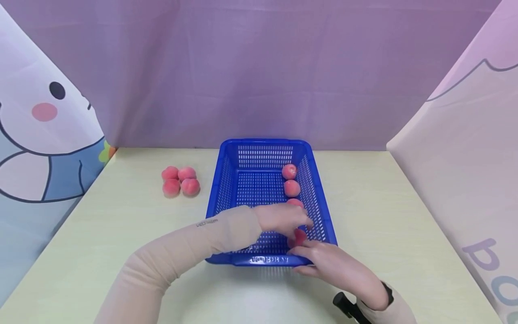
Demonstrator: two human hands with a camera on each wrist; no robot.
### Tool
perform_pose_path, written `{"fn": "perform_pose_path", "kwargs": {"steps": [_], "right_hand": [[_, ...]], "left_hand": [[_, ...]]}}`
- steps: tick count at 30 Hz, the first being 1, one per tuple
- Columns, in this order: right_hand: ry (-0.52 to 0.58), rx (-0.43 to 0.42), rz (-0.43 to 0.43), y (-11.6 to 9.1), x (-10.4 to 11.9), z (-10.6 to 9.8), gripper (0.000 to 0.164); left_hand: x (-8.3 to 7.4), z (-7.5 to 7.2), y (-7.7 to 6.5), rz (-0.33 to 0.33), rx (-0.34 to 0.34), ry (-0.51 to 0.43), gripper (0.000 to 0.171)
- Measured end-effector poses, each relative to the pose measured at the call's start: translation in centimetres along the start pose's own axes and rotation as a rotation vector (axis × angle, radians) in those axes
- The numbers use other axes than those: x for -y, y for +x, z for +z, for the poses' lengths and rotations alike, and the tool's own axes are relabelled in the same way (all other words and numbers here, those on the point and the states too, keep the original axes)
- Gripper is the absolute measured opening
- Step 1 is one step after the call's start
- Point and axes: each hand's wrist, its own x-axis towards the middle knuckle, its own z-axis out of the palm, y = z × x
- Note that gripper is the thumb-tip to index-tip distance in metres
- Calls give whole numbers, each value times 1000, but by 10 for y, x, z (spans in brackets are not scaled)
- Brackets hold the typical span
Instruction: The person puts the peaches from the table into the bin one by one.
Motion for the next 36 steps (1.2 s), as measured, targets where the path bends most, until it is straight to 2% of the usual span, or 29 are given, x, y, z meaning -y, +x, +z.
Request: {"fn": "perform_pose_path", "kwargs": {"steps": [3,6,14,19,22,29,36], "right_hand": [[-2,2,1,0,0,0,26],[1,20,15,1,1,-1,27],[-13,33,27,2,2,-1,26],[-9,29,20,2,2,-1,26],[-7,33,24,2,2,-2,27],[-21,26,24,1,1,-2,28],[-19,31,28,1,1,-2,28]], "left_hand": [[3,-5,-4,17,-42,57,43],[4,-12,-10,5,-73,78,41],[6,-32,-31,-57,-98,34,37],[9,-43,-47,-81,-171,8,32],[11,-48,-58,-103,-206,3,36],[15,-58,-76,-150,-250,93,47],[18,-61,-94,-189,-306,104,39]]}}
